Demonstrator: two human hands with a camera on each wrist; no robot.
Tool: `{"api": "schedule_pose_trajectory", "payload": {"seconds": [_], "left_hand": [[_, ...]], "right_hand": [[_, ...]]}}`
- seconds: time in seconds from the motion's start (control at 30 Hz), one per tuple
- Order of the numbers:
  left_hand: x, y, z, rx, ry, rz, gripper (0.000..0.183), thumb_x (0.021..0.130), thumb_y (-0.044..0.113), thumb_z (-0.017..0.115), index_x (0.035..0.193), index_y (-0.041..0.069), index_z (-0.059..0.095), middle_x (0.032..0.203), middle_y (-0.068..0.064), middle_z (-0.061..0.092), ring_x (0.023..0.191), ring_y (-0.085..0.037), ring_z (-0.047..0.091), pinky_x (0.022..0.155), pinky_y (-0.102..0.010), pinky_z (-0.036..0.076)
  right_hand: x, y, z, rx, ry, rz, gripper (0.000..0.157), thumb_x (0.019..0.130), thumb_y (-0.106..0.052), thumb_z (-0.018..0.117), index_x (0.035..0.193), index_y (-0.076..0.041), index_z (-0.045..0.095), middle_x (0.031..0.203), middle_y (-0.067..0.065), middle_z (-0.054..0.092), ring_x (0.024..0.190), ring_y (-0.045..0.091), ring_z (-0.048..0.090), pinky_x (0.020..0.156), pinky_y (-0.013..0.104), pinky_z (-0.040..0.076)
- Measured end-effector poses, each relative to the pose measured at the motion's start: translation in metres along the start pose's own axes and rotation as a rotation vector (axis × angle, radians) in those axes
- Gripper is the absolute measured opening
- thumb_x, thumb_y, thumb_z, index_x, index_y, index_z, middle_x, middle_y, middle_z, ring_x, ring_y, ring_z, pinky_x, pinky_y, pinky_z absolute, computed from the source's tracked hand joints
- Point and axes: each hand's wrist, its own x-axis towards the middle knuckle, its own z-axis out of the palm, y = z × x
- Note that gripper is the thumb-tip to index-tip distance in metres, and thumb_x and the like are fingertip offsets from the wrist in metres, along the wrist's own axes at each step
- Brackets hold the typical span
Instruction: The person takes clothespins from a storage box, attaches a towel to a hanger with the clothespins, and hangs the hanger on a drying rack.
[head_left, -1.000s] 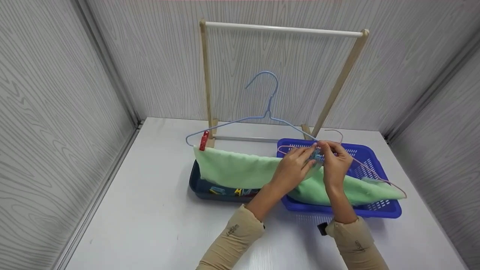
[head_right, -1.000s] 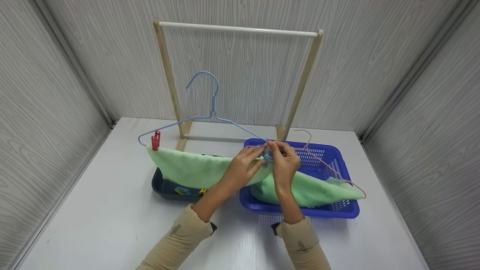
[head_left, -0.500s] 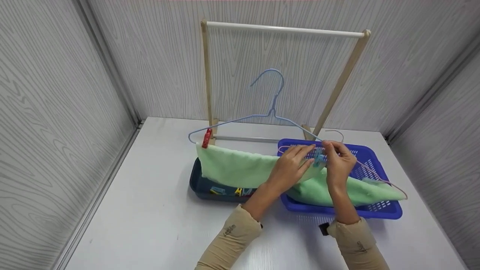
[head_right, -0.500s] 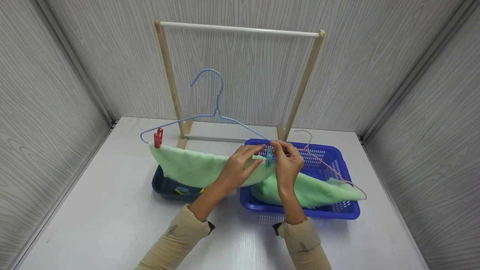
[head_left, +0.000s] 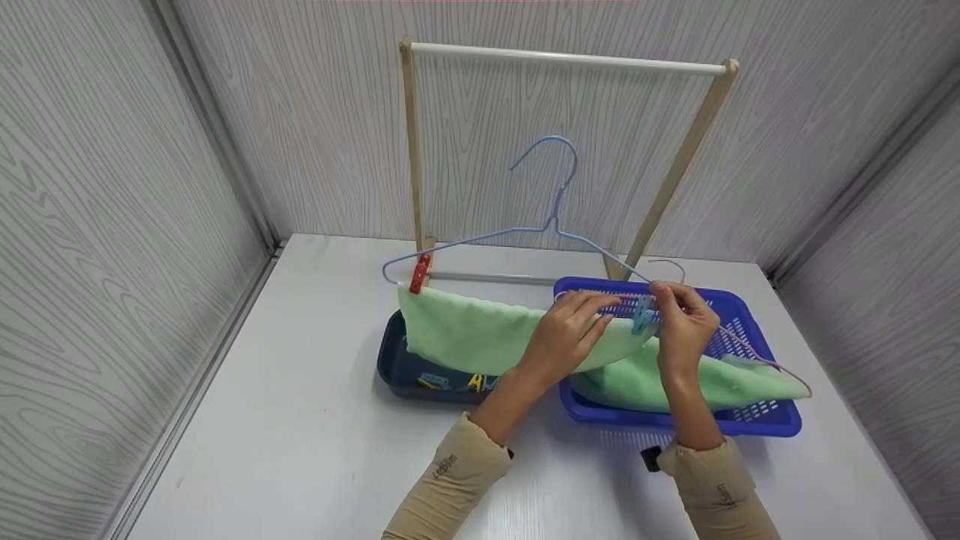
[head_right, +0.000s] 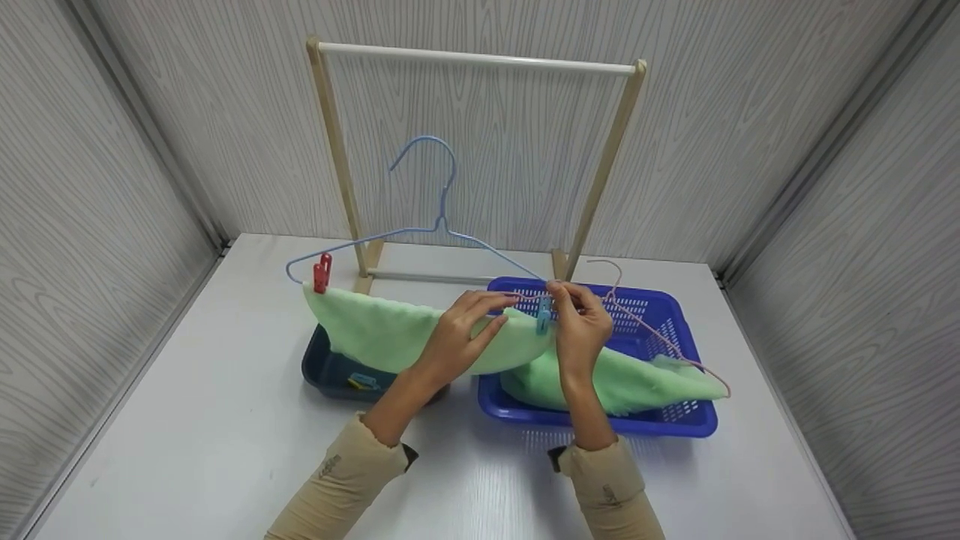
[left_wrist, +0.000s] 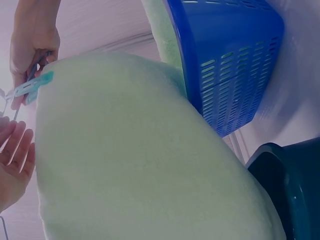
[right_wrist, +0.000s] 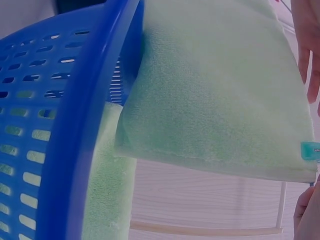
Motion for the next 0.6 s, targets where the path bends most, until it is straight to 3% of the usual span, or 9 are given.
{"api": "schedule_pose_trajectory", "payload": {"seconds": [0.2, 0.43, 0.6], "left_hand": [[-0.006, -0.004, -0.006, -0.029, 0.044, -0.009, 0.021, 0.093, 0.012, 0.055, 0.109, 0.002, 0.064, 0.106, -0.007, 0.062, 0.103, -0.017, 0.054, 0.094, -0.021, 0.036], [-0.010, -0.010, -0.014, -0.067, 0.146, -0.001, 0.016, 0.090, 0.003, 0.058, 0.104, 0.002, 0.066, 0.102, -0.006, 0.063, 0.098, -0.016, 0.055, 0.090, -0.024, 0.039], [-0.010, -0.014, -0.023, -0.086, 0.204, -0.002, 0.017, 0.088, 0.000, 0.059, 0.103, 0.002, 0.065, 0.101, -0.006, 0.063, 0.096, -0.016, 0.055, 0.087, -0.025, 0.041]], "right_hand": [[0.000, 0.001, -0.003, 0.020, 0.010, 0.010, 0.008, 0.081, 0.002, 0.068, 0.079, 0.009, 0.068, 0.067, 0.008, 0.062, 0.059, 0.014, 0.052, 0.051, 0.019, 0.038], [0.001, -0.001, -0.006, -0.006, 0.046, 0.008, 0.008, 0.081, 0.002, 0.067, 0.076, -0.001, 0.072, 0.064, 0.005, 0.059, 0.058, 0.013, 0.051, 0.050, 0.018, 0.037], [0.003, -0.001, -0.008, -0.018, 0.062, -0.005, 0.008, 0.082, 0.000, 0.067, 0.077, 0.000, 0.072, 0.065, 0.005, 0.061, 0.058, 0.012, 0.053, 0.049, 0.018, 0.038]]}}
